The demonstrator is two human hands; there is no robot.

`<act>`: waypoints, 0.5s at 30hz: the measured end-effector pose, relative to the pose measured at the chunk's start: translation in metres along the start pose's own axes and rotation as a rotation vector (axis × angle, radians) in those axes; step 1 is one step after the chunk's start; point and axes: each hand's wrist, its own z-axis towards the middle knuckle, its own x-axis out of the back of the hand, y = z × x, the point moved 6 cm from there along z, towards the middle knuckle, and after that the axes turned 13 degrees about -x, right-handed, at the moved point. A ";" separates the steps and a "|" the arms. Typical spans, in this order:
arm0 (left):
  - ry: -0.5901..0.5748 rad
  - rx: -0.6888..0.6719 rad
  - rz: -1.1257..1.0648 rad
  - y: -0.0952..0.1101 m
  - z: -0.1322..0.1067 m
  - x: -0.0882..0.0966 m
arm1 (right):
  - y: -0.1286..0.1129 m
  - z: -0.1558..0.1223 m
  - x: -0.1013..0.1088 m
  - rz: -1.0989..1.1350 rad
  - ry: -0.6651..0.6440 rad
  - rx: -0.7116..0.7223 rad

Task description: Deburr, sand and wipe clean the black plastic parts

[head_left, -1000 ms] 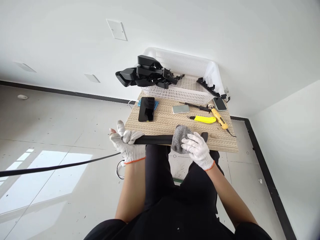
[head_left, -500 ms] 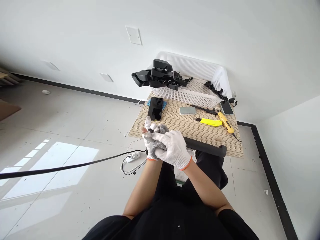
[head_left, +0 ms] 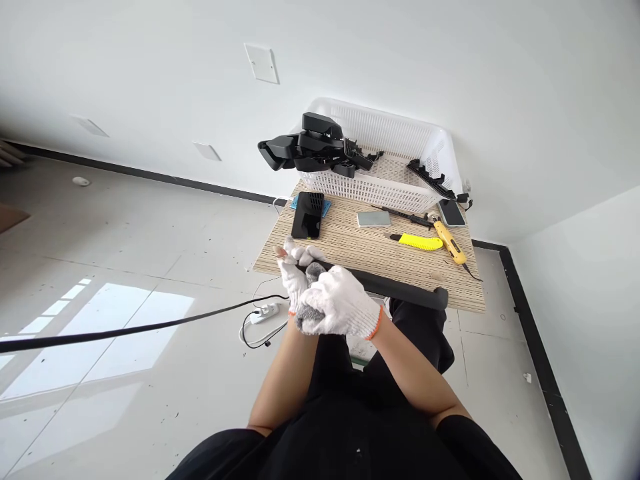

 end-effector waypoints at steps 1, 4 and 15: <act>0.029 -0.034 -0.027 0.004 0.002 0.000 | -0.001 -0.001 0.000 0.033 -0.008 0.012; 0.037 -0.063 -0.074 0.008 0.002 -0.002 | 0.007 0.001 0.006 0.221 0.096 -0.121; 0.019 0.050 -0.049 -0.004 -0.007 -0.004 | 0.009 0.010 0.006 0.252 0.285 -0.275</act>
